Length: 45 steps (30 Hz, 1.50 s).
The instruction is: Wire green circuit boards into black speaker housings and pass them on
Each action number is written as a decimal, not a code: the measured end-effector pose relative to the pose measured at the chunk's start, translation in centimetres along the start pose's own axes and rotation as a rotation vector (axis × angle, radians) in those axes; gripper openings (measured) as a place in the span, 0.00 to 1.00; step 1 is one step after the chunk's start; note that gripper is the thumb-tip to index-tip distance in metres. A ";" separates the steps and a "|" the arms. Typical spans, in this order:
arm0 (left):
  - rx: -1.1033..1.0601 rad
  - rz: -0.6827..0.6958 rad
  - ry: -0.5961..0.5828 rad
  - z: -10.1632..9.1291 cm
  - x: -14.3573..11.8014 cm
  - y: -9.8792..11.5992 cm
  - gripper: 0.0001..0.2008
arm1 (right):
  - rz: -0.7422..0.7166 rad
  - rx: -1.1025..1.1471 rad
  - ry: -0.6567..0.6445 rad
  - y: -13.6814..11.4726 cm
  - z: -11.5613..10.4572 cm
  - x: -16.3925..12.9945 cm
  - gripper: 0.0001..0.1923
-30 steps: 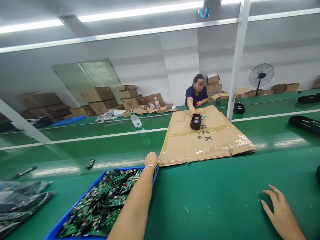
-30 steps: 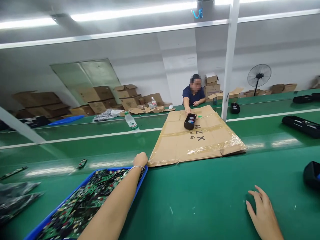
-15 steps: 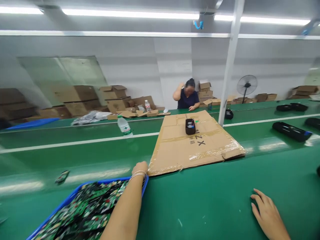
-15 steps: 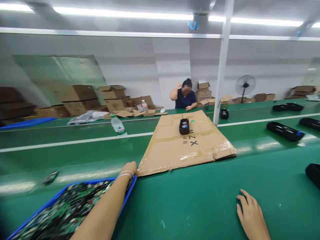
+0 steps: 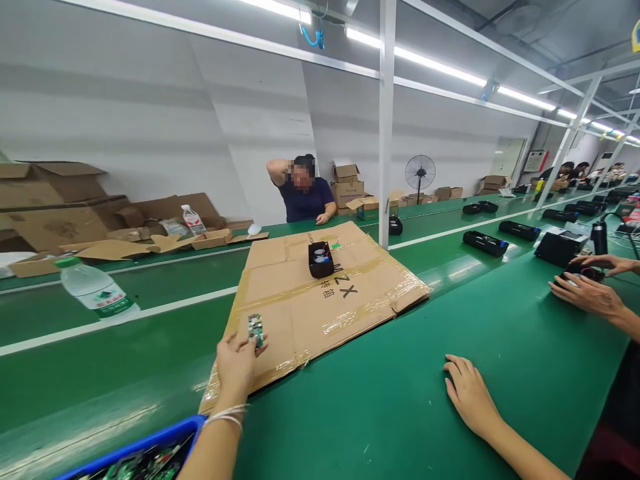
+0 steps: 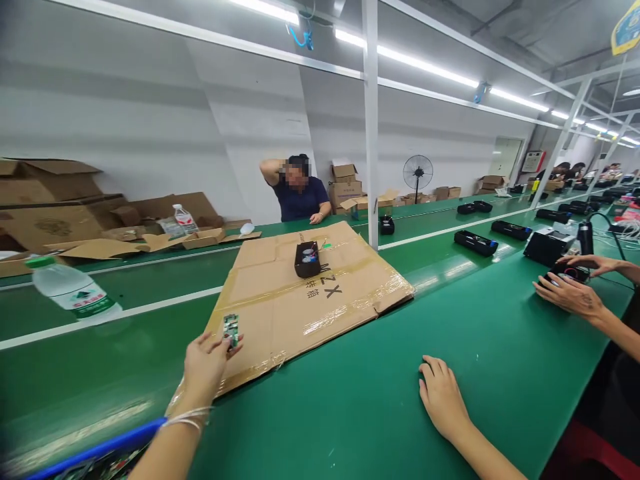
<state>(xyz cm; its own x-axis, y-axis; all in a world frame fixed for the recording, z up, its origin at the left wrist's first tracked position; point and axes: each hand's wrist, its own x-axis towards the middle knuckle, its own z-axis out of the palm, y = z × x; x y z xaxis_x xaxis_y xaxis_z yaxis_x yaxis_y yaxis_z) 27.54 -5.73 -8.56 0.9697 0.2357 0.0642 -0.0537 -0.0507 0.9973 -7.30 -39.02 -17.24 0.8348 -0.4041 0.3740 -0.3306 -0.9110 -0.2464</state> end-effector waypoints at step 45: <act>-1.381 -0.668 -0.207 -1.3 -2.7 -4.1 0.14 | -0.479 -0.280 -0.214 -24.1 14.2 37.1 0.21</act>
<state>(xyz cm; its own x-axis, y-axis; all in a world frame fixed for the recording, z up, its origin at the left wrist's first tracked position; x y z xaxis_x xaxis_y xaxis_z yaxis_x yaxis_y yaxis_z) 24.88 -4.90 -12.74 0.9147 -0.2901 -0.2814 0.3300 0.9381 0.1054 37.88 -30.91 -10.09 0.9802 0.0560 0.1897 0.0252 -0.9866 0.1610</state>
